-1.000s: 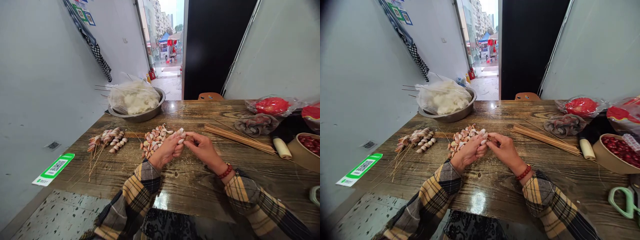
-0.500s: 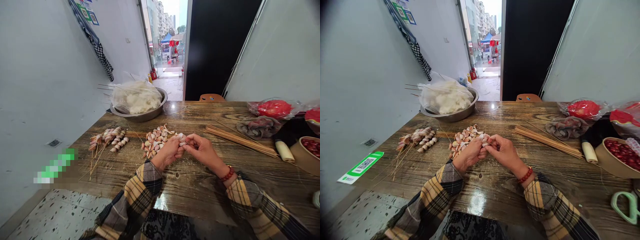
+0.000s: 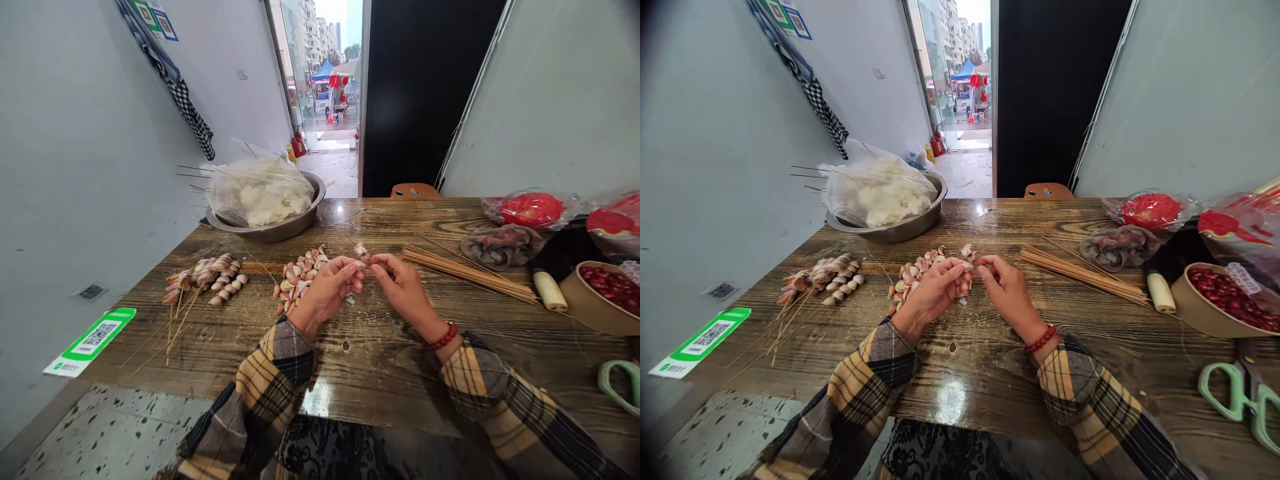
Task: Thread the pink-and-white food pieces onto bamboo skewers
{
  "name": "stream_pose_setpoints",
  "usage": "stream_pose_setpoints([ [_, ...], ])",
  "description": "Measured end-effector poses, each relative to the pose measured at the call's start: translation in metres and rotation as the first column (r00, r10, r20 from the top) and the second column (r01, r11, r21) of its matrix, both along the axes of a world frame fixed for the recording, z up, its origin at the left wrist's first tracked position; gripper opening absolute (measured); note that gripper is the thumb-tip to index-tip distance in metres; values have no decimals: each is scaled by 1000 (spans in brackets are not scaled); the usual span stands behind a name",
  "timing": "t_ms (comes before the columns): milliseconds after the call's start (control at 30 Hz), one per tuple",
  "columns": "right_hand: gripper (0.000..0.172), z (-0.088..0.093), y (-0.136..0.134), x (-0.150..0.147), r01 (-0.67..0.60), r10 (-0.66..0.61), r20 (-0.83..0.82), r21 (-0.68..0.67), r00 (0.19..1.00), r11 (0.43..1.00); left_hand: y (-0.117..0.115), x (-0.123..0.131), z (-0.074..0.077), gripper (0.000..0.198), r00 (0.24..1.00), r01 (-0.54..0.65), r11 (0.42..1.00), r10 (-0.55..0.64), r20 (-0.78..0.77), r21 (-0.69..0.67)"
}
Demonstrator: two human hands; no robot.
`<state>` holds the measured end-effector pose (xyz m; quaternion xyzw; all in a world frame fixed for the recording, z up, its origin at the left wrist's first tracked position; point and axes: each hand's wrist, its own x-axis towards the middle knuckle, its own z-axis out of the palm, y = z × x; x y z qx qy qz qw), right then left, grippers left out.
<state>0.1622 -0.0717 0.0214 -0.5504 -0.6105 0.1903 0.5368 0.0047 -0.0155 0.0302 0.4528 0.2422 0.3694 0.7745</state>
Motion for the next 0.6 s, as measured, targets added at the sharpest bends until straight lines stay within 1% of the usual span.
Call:
stream_pose_setpoints([
  [100,28,2,-2,1,-1,-1,31,43,1000,999,8,-7,0,26,992,-93,990,101,70,-102],
  [167,29,2,-5,0,-21,20,60,21,998,1000,13,-13,2,23,978,-163,974,181,107,-157],
  [233,29,0,-7,-3,-41,41,103,2,994,999,17,-18,4,21,962,-225,958,247,118,-177],
  [300,28,-3,-9,-5,-58,57,146,2,988,998,18,-21,7,21,951,-264,949,286,117,-169],
  [433,28,-7,-9,-8,-53,51,180,3,982,999,17,-24,9,22,935,-305,941,325,138,-147],
  [600,27,-11,-6,-7,-32,31,170,5,985,999,16,-22,8,25,941,-287,948,305,148,-135],
])
